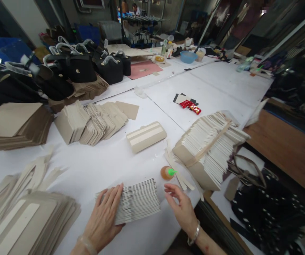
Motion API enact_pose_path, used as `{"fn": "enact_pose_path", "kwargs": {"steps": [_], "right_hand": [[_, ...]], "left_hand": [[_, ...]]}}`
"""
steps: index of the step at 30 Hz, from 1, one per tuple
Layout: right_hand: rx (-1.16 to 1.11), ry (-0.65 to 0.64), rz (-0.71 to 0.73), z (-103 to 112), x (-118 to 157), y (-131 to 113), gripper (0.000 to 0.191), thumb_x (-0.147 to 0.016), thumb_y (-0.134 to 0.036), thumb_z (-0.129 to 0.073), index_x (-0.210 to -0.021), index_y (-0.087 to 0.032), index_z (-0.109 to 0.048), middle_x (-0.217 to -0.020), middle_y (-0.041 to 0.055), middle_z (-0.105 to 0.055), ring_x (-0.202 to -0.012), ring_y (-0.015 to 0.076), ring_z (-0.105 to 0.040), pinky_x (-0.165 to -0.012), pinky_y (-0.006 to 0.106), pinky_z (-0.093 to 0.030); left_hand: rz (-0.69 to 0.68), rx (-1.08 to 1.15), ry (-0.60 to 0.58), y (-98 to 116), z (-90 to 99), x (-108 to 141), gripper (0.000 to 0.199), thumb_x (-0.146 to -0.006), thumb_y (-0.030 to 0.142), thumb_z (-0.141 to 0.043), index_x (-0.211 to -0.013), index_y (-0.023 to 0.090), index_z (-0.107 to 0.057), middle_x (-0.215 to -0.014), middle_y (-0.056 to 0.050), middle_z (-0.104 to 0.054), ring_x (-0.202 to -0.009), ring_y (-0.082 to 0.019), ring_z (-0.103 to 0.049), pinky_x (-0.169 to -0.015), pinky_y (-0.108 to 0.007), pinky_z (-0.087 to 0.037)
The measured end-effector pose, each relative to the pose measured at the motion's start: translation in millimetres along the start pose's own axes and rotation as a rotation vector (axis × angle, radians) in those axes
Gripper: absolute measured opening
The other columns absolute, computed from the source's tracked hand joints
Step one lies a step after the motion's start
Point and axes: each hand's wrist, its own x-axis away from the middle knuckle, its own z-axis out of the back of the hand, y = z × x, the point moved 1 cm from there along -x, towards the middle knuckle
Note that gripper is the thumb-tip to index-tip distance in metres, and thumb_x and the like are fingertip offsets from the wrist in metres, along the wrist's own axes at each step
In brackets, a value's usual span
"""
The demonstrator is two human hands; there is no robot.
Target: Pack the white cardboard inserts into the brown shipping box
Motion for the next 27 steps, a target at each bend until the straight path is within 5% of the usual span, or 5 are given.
{"fn": "enact_pose_path", "kwargs": {"steps": [8, 14, 27], "right_hand": [[0.101, -0.018, 0.168, -11, 71, 16, 0.037, -0.091, -0.02, -0.049, -0.128, -0.022, -0.056, -0.132, 0.0106, -0.057, -0.121, 0.0212, -0.055, -0.094, 0.031, -0.053], [0.189, 0.007, 0.3, -19, 79, 13, 0.042, -0.09, -0.017, -0.05, -0.131, -0.024, -0.054, -0.134, 0.0079, -0.056, -0.124, 0.0198, -0.053, -0.103, 0.031, -0.046], [0.111, 0.051, 0.24, -30, 86, 14, 0.042, -0.091, -0.015, -0.046, -0.131, -0.024, -0.049, -0.128, 0.0082, -0.058, -0.119, 0.019, -0.056, -0.099, 0.03, -0.051]], "left_hand": [[-0.053, -0.079, 0.038, -3, -2.9, -1, 0.098, -0.064, 0.043, -0.067, -0.145, 0.011, -0.02, -0.132, -0.011, -0.055, -0.117, -0.024, -0.048, -0.105, -0.038, -0.023], [-0.037, -0.097, 0.024, -4, -4.9, -3, 0.098, -0.064, 0.04, -0.064, -0.146, 0.013, -0.017, -0.132, -0.012, -0.055, -0.116, -0.025, -0.05, -0.104, -0.039, -0.026], [-0.028, -0.108, 0.001, -3, -7.5, 2, 0.098, -0.064, 0.035, -0.063, -0.146, 0.012, -0.014, -0.135, -0.013, -0.052, -0.119, -0.026, -0.048, -0.104, -0.039, -0.027]]}}
